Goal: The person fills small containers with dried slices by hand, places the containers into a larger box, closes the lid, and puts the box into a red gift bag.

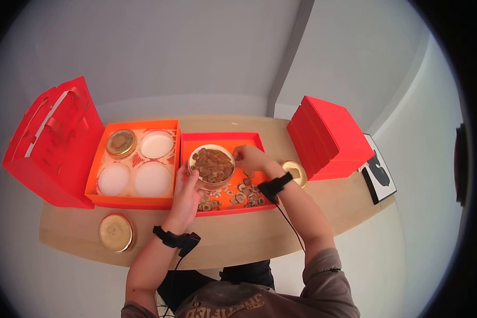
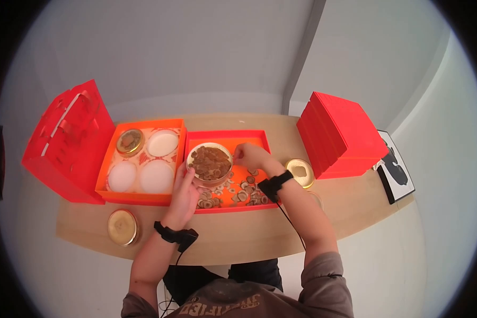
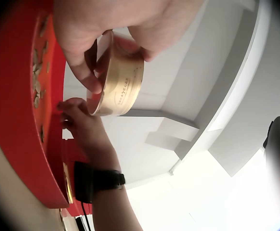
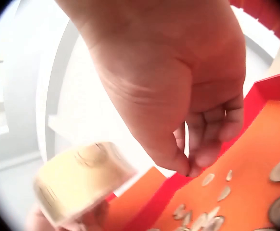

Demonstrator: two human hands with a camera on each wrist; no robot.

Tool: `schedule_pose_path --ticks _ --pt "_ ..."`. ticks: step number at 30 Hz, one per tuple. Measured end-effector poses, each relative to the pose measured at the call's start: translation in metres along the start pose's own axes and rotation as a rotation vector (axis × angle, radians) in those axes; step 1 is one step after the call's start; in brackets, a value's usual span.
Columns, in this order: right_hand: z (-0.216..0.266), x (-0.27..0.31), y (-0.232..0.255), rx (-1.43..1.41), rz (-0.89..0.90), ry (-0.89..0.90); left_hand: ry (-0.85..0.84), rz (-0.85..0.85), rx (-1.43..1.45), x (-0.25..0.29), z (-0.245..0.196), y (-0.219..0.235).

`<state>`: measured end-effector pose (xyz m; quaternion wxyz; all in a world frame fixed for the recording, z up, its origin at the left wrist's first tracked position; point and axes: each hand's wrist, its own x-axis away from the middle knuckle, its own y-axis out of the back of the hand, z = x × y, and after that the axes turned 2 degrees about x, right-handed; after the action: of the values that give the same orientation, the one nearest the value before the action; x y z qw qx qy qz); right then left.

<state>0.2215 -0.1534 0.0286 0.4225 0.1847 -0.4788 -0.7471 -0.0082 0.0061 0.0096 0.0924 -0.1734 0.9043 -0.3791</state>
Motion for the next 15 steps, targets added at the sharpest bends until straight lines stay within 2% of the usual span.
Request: schedule_pose_path --ticks 1,2,4,6,11,15 --pt "-0.005 0.000 0.002 -0.303 -0.057 0.039 -0.005 -0.002 0.005 0.001 -0.001 0.001" --pt "0.003 0.005 0.009 -0.295 -0.054 0.037 0.008 0.000 -0.009 0.002 -0.003 -0.001" --pt "0.033 0.029 0.032 -0.676 -0.115 0.054 0.022 0.012 -0.004 0.002 -0.003 -0.006" --pt "0.045 0.043 0.042 -0.686 -0.132 0.082 0.055 -0.027 -0.032 0.003 -0.002 -0.006" --pt "0.068 0.063 0.048 -0.744 -0.168 0.119 0.047 -0.001 -0.047 0.003 0.000 -0.002" --pt "0.076 0.066 0.045 -0.631 -0.174 0.144 0.062 0.010 -0.064 0.004 -0.001 -0.002"
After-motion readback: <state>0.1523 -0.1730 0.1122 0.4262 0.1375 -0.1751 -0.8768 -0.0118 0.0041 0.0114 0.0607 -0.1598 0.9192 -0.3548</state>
